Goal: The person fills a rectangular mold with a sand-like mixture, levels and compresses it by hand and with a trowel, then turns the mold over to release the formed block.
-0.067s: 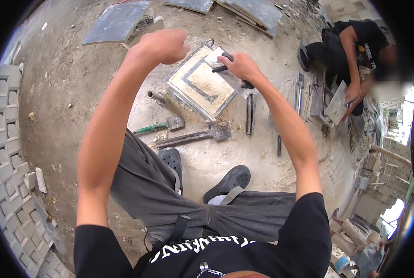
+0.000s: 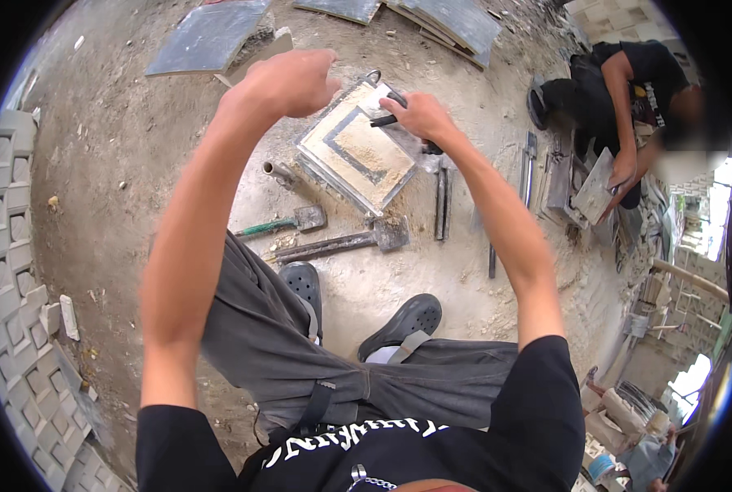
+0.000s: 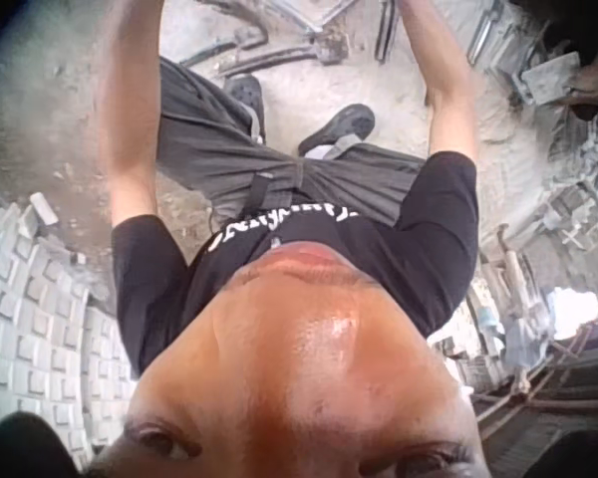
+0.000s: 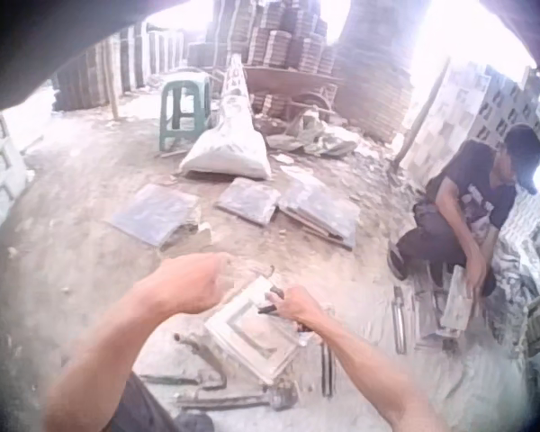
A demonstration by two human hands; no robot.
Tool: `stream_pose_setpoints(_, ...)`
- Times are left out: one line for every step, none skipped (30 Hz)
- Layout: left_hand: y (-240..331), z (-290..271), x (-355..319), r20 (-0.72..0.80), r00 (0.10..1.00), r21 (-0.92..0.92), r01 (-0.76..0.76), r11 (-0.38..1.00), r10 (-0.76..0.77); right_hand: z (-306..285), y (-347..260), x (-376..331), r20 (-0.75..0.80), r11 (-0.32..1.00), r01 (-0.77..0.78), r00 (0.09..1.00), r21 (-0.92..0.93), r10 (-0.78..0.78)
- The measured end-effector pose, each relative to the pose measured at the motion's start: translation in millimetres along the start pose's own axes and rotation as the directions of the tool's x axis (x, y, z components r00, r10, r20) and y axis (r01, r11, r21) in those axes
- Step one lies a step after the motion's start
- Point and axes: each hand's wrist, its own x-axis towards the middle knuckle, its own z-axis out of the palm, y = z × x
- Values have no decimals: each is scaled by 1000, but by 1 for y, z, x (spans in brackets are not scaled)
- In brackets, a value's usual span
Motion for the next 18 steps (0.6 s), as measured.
stream_pose_setpoints(-2, 3, -7, -80, 997, -86, -24, 996, 17, 11, 4, 12, -10, 999, 13, 1000, -36, -13)
stream_pose_setpoints(-9, 5, -8, -166, 986, -164, -50, 985, 23, 29, 8, 27, 13, 995, 52, 999, -87, -51)
stream_pose_setpoints(-17, 5, -5, -168, 986, -197, -51, 979, 17, 46, 4, 35, 21, 989, -15, 1000, -149, 18)
stream_pose_setpoints(-26, 6, -1, -169, 985, -230, -54, 972, 15, 50, 8, 44, 5, 993, -2, 1000, -122, 3)
stream_pose_setpoints(-34, 9, -2, -161, 987, -269, -44, 962, 0, 52, 4, 43, 6, 995, 16, 1000, -96, -15)
stream_pose_setpoints(-44, 7, 2, -196, 981, -254, -36, 966, -15, 51, 2, 42, 18, 993, 24, 1000, -116, -22)
stream_pose_setpoints(-50, 12, 1, -206, 977, -254, 6, 967, -60, 48, 1, 43, 31, 990, 32, 999, -137, -28)
stream_pose_setpoints(-52, 9, 2, -227, 969, -246, 39, 968, -97, 41, 0, 47, 29, 987, 39, 999, -156, -35)
stream_pose_setpoints(-54, 7, 4, -248, 960, -239, 73, 968, -134, 38, -1, 48, 33, 992, 21, 999, -128, -17)
stream_pose_setpoints(-55, 6, 5, -257, 956, -253, 72, 965, -139, 35, -1, 47, 37, 995, 2, 999, -100, 1)
stream_pose_setpoints(-53, 5, 4, -262, 955, -268, 67, 961, -139, 36, 1, 45, 44, 997, -23, 999, -70, 26)
stream_pose_setpoints(-52, 4, 4, -266, 954, -282, 62, 957, -140, 38, 3, 48, 44, 997, -36, 998, -69, 39)
stream_pose_setpoints(-56, 6, 10, -288, 949, -294, 41, 955, -129, 41, 5, 51, 45, 997, -48, 998, -68, 51)
stream_pose_setpoints(-61, 9, 14, -305, 944, -310, 26, 950, -125, 42, 1, 48, 54, 996, -58, 997, -69, 62)
stream_pose_setpoints(-65, 14, 16, -322, 939, -326, 12, 945, -122, 42, -3, 47, 65, 994, -64, 995, -87, 69)
stream_pose_setpoints(-68, 21, 15, -322, 938, -331, 19, 943, -131, 41, -9, 47, 77, 992, -68, 994, -105, 76)
stream_pose_setpoints(-68, 18, 16, -334, 934, -325, 13, 945, -127, 37, -14, 52, 71, 990, -74, 994, -117, 83)
stream_pose_setpoints(-69, 16, 17, -346, 930, -320, 7, 948, -124, 46, -2, 53, -47, 982, 86, 994, -170, -96)
